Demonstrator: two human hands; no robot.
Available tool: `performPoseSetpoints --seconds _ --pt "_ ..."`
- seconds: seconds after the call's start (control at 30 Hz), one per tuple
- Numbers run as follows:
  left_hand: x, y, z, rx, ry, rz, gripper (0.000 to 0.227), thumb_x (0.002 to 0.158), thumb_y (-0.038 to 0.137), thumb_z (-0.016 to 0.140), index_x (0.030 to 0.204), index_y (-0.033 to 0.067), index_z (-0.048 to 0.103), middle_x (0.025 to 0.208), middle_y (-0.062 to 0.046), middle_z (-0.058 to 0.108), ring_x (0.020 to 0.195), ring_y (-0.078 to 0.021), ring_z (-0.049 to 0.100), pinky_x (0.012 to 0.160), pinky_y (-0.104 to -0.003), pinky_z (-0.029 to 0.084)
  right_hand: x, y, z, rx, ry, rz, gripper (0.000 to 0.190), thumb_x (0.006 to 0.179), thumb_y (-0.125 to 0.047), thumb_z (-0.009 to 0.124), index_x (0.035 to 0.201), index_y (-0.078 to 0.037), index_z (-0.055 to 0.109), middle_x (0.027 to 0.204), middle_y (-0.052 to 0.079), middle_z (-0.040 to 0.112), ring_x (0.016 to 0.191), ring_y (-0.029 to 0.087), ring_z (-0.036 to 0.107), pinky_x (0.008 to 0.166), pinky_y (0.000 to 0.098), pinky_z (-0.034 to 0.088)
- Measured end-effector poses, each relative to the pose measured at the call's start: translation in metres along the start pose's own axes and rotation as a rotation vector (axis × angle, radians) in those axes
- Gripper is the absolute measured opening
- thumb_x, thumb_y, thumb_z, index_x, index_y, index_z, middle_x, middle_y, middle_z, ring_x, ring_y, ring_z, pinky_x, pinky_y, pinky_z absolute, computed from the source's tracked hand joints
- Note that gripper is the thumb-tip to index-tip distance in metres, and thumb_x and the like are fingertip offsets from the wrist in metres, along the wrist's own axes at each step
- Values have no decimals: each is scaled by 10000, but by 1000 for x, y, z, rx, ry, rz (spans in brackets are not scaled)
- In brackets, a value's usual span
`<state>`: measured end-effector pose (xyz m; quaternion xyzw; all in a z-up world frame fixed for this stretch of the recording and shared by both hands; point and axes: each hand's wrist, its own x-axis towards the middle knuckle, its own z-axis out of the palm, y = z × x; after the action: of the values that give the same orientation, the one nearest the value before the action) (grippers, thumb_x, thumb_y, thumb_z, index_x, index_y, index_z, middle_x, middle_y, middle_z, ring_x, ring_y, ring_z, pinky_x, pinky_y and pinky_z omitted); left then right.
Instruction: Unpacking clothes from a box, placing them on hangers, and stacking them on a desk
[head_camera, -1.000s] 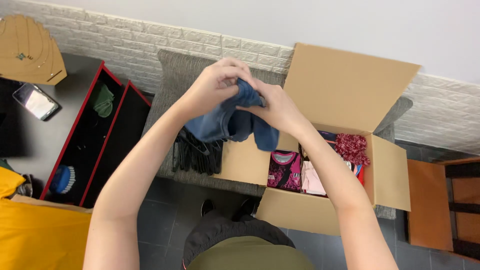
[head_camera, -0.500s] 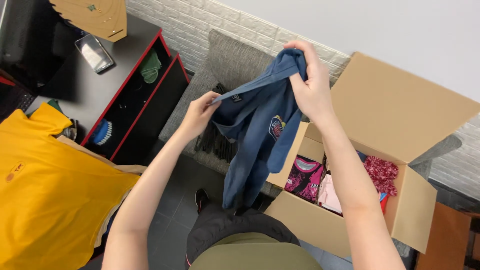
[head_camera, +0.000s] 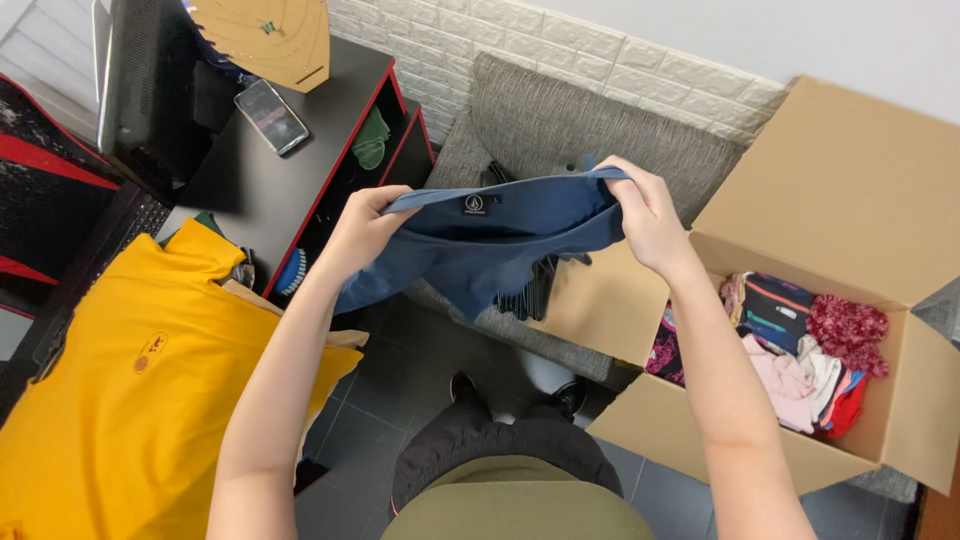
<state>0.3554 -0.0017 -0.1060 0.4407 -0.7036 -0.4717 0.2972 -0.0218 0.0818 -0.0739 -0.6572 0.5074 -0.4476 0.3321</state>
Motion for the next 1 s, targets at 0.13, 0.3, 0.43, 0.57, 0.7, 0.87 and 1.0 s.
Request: performPoseSetpoints --seconds 0.13,0.3,0.43,0.57,0.7,0.87,1.0 --pt "-29 -12 -12 -322 -77 -184 159 1028 136 643 1026 87 794 850 -35 739 799 -111 653 741 -312 596 -10 -4 49 113 -12 96 302 1064 -165 384 879 -159 623 806 19 565 835 169 544 870 311 480" --pt "-77 -69 -32 -571 -119 -328 204 1031 104 603 1013 36 795 749 -56 694 683 -142 705 637 -323 605 -33 46 91 252 -122 207 218 1052 -103 489 1085 -68 701 959 66 657 937 170 598 907 362 533" --pt "-91 -72 -26 -695 81 -430 144 994 111 663 1034 16 763 662 -89 671 540 -142 691 518 -273 580 -47 80 121 321 -222 375 170 1036 -83 573 1146 -77 703 989 76 718 933 178 648 888 367 556" --pt "-105 -104 4 -614 218 -615 158 989 125 708 1028 -16 768 749 -135 731 666 -186 729 604 -352 624 -62 159 143 398 -272 584 142 1038 -156 647 1151 -76 676 1013 56 693 928 126 670 863 300 600" --pt "-110 -94 23 -343 164 -869 260 1066 195 626 875 41 712 810 -31 631 769 -147 548 742 -308 386 -66 269 155 310 -202 798 155 1053 -258 600 1049 -120 671 892 32 677 801 135 685 739 277 588" --pt "-142 -156 50 -112 257 -1085 265 1025 217 683 962 -37 727 971 -42 646 991 -136 527 898 -287 385 -66 425 176 221 -154 963 140 1034 -239 608 1047 -117 674 944 46 700 803 160 703 752 287 570" --pt "-188 -209 96 -28 618 -1211 309 939 134 760 1143 -97 767 1173 -187 760 1213 -235 652 1045 -342 481 -51 541 205 128 -83 1056 122 1012 -221 589 1014 -128 668 939 61 725 804 196 740 763 286 567"
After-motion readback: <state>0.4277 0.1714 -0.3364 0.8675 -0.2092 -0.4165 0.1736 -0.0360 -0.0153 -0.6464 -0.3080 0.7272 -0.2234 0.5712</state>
